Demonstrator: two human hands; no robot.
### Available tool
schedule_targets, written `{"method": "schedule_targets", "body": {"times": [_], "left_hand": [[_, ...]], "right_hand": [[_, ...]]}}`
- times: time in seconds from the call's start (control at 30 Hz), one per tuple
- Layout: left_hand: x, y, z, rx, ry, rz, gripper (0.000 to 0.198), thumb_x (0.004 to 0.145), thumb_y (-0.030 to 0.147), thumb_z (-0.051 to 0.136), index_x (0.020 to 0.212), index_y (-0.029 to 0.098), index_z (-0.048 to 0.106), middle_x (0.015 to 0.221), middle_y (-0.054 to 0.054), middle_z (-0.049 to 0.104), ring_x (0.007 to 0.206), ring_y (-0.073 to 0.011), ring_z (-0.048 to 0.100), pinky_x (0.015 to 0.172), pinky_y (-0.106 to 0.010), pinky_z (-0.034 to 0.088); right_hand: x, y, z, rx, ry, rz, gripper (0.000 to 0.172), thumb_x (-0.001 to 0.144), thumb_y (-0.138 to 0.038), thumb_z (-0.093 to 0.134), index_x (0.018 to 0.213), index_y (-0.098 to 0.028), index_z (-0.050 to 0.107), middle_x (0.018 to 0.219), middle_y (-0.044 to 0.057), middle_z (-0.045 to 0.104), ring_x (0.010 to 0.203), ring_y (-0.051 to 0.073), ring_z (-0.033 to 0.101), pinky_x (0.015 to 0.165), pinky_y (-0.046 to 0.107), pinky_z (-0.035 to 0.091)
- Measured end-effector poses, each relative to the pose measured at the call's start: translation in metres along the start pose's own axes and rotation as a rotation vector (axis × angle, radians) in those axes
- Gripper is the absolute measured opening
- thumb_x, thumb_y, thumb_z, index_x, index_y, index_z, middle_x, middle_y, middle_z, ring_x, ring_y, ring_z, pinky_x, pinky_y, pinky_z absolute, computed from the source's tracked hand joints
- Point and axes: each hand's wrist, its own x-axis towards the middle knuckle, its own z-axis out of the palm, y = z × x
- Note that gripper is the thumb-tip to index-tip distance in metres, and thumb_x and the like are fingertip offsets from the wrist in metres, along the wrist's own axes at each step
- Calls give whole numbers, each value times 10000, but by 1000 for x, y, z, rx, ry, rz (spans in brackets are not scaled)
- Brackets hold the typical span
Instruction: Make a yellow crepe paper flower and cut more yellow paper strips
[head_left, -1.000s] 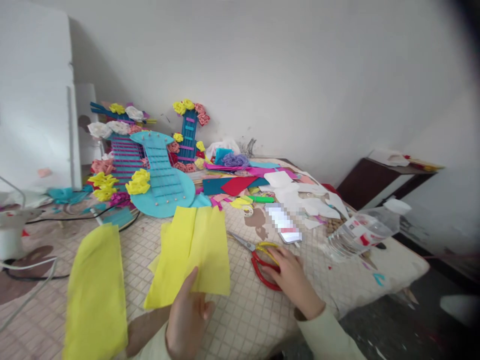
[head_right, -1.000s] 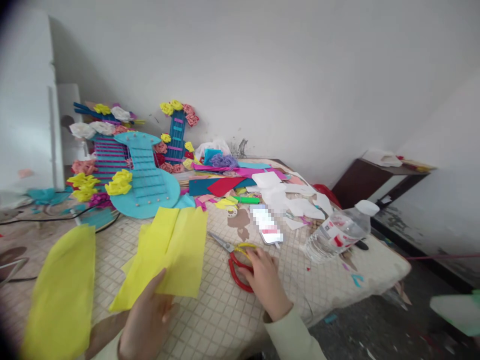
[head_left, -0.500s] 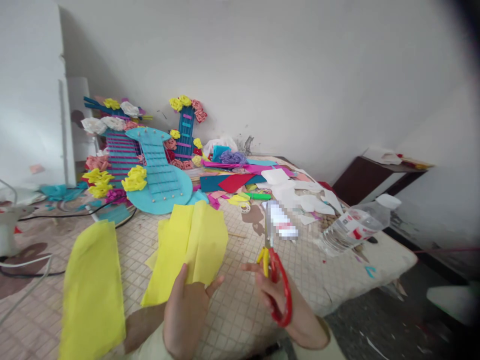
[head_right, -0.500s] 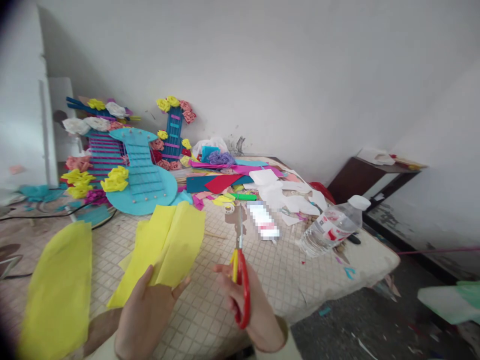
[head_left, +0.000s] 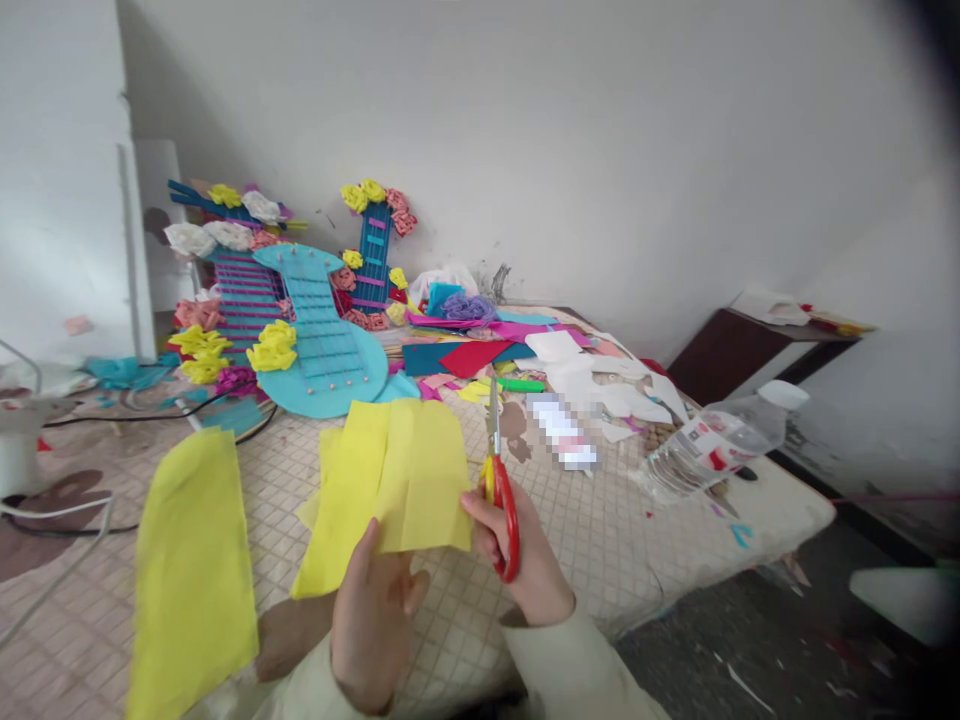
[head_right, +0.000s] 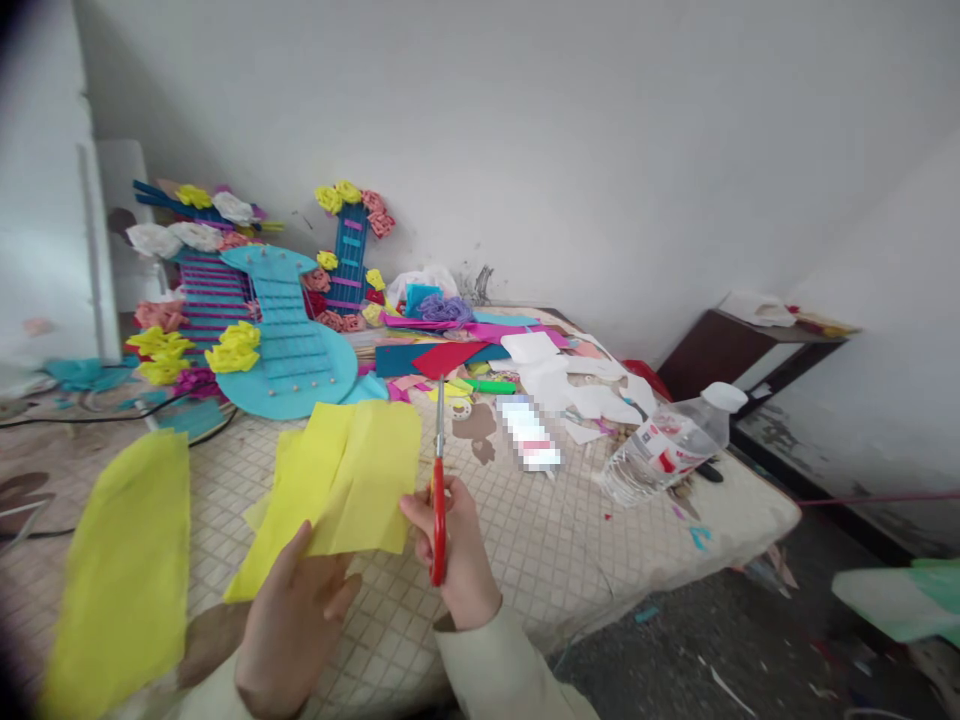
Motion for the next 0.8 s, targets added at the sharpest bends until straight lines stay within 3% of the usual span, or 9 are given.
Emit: {"method": "schedule_targets", "body": {"times": [0.1,0.23,0.37,0.53,0.63,0.73,0.8], "left_hand": [[3,0,4,-37,47,-57,476,899,80,295,1348,225,360,1029,-60,709,687,-143,678,421,-212,487],[11,-7,6,-114,-16,21,410,925,176,309,1313,242,426,1032,-78,707,865,-187,677,694,-304,571],[16,-17,9,-143,-109,89,437,912,137,345,1303,312,435,1159,-52,655,1042,-210,609,932,-448,476],[17,-23,17,-123,-102,139,434,900,146,385,1290,325,453,1307,-43,545,1183,-246,498,1024,-529,351],[14,-21,23,-101,-70,156,422,899,162,396,1273,343,469,1342,-27,509,1254,-255,409,1041,-554,302],[11,-17,28,-76,-37,165,396,906,199,385,1267,330,479,1355,-35,493,1287,-272,352,1037,-598,264],[10,-15,31,-76,-17,164,388,910,231,376,1273,325,474,1364,-38,482,1301,-278,325,1041,-605,244]], "right_hand": [[4,-7,-8,-49,11,-8,414,617,-364,740,747,-201,382,471,-128,378,305,5,267,282,124,164],[12,-13,-19,-67,-2,-29,411,597,-337,757,766,-193,410,507,-110,437,319,9,303,288,123,182],[21,-17,-25,-67,17,-72,438,563,-321,773,769,-197,407,538,-103,470,323,8,323,291,120,198],[22,-17,-28,-72,87,-138,415,623,-433,734,772,-209,417,571,-95,486,291,-3,294,278,124,175],[5,-8,-32,-23,86,-152,396,704,-539,638,699,-213,414,559,-82,483,268,3,282,270,142,181],[-27,10,-41,22,-14,-90,473,770,-655,466,612,-210,433,489,-65,431,256,33,275,263,173,186],[-51,25,-47,-107,-197,43,497,775,-700,402,674,-228,521,532,-36,490,308,80,385,281,205,281]]}}
